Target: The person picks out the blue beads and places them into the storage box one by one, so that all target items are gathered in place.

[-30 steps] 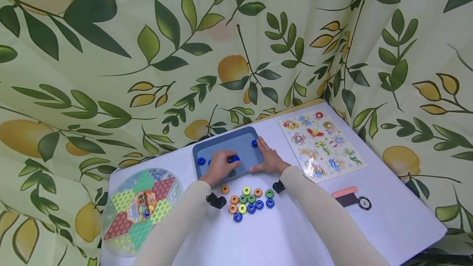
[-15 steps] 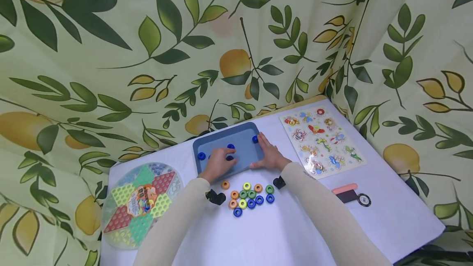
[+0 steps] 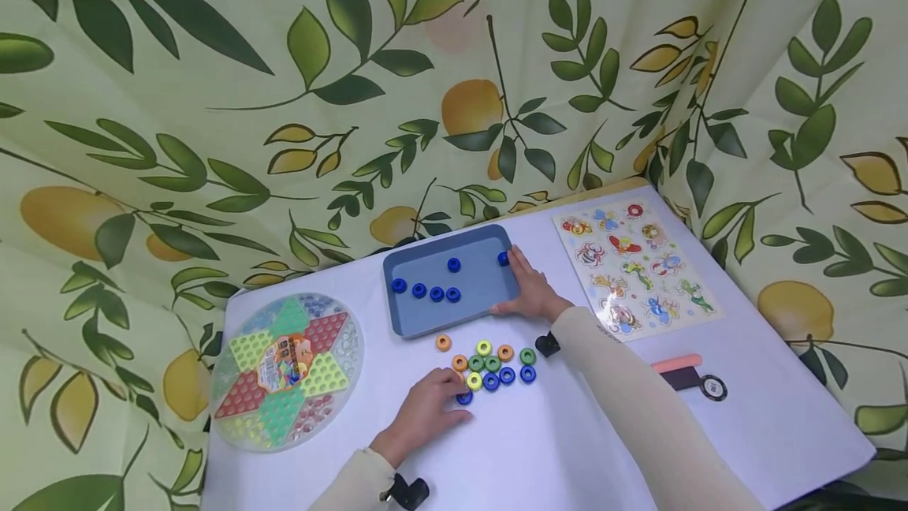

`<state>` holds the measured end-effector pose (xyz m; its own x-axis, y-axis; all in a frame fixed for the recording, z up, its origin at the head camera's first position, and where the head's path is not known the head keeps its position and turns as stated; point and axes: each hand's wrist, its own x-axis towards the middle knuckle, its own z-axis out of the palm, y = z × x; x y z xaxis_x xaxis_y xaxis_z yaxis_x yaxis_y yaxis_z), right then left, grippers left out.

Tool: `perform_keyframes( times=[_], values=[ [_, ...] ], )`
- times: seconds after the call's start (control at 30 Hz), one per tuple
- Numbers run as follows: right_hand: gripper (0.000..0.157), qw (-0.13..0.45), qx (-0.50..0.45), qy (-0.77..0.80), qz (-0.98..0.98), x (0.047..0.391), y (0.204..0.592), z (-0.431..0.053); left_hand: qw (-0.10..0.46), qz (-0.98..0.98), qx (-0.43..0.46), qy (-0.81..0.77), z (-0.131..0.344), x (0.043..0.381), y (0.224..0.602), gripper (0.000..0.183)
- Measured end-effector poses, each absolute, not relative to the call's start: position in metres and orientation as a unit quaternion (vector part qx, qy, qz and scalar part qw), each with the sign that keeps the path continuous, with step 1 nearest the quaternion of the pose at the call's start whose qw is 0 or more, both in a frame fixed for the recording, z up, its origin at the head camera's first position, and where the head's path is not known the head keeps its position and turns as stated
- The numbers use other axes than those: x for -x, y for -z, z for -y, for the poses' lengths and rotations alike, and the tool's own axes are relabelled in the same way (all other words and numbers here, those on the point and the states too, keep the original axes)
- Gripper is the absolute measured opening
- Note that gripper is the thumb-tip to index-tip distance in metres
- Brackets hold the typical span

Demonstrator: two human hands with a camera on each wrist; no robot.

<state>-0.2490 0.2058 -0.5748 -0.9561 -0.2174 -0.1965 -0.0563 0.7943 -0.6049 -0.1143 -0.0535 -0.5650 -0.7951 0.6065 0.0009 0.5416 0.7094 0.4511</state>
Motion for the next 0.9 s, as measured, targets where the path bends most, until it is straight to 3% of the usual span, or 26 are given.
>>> perform_keyframes(
  times=[0.23,0.43,0.67,0.9],
  values=[
    [0.121,0.133,0.06,0.323,-0.935,0.251,0.571,-0.208,0.011,-0.936,-0.291,-0.197,0.049,0.102,0.589,0.034],
    [0.122,0.139,0.069,0.317,-0.936,0.249,0.574,-0.204,-0.008,-0.934,-0.289,-0.208,0.042,0.096,0.596,0.038],
    [0.12,0.129,0.066,0.32,-0.936,0.249,0.574,-0.203,-0.072,-0.914,-0.339,-0.21,0.043,0.097,0.599,0.03],
    [0.121,0.133,0.065,0.321,-0.935,0.249,0.576,-0.203,-0.019,-0.91,-0.345,-0.229,0.045,0.094,0.595,0.025]
  ],
)
